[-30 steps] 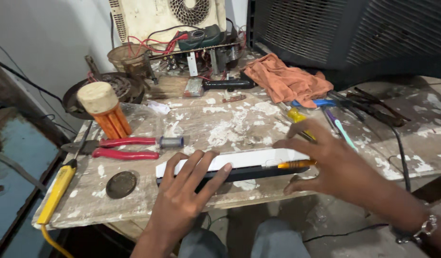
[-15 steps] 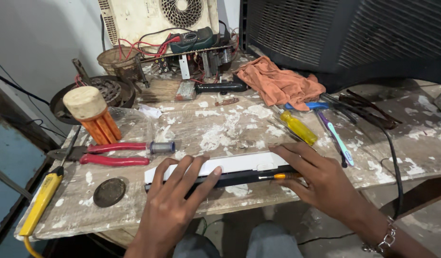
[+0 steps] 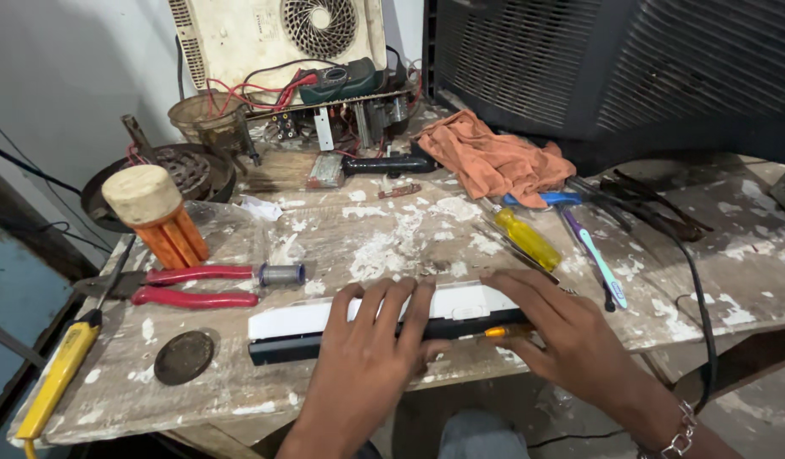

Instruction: The person works on a disassembled emergency light fixture on a cluttered workbench, using a screwdriver on the green circuit board inside the white housing. They reposition the board, fit the housing together, close the black cover, and press and probe the assembled unit along its edges.

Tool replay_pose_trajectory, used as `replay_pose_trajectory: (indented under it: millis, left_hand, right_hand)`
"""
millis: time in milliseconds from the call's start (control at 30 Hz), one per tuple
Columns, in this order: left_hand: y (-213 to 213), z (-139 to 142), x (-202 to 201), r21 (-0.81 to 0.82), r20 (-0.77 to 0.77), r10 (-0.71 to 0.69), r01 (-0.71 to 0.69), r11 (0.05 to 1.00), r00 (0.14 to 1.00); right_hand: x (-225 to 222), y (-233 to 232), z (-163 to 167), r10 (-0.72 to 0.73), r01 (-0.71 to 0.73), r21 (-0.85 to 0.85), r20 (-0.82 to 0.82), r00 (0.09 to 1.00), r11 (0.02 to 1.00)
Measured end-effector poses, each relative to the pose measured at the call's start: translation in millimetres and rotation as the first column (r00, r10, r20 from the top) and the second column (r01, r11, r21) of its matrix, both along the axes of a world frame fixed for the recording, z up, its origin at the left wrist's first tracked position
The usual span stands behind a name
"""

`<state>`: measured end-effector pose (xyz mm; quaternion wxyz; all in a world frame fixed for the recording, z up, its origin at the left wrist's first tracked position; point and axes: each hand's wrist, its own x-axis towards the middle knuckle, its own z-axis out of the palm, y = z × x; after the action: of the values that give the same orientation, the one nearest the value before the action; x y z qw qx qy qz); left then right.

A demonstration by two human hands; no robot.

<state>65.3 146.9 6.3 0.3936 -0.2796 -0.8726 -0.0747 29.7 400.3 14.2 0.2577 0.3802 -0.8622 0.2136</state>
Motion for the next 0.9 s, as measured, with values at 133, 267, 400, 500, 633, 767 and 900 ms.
replay_pose_trajectory:
  millis: [133,267,400,500,633,767,900]
  left_hand:
    - [-1.5,-3.5,1.2,0.001,0.001,-0.023,0.023,1.000,1.000]
    - [-1.2,-4.7,1.6,-0.017,-0.011,-0.027,0.026,0.999,1.000]
    - [-0.3,-4.8,3.9,-0.044,-0.036,-0.005,0.004,0.999,0.999]
    - [-0.1,-4.2,3.1,-0.039,-0.016,0.006,-0.006,0.999,1.000]
    - [-1.0,-4.4,0.7,-0.062,-0.025,-0.014,0.013,0.998,1.000]
    - [-2.0,-7.5,2.0,-0.081,-0.038,-0.011,0.007,0.997,0.999]
    - [-4.2,-9.7,2.3,-0.089,-0.031,-0.020,0.017,0.996,0.999]
  right_hand:
    - [-1.1,4.1,-8.3,-0.020,0.023,0.054,-0.043,0.999,0.998]
    - [2.0,7.5,-16.2,-0.051,0.056,0.072,-0.063,0.997,0.996]
    - [2.8,10.3,-21.7,-0.047,0.056,0.082,-0.104,0.993,0.995]
    - [-0.3,12.8,-25.4,-0.054,0.076,0.126,-0.167,0.984,0.989]
    - [-6.0,19.6,-32.8,0.002,0.011,0.087,-0.151,0.989,0.996]
    - [-8.0,25.2,-44.3,0.003,0.016,0.085,-0.211,0.978,0.996]
    - [-8.3,28.5,-51.1,-0.020,0.044,0.088,-0.251,0.968,0.995]
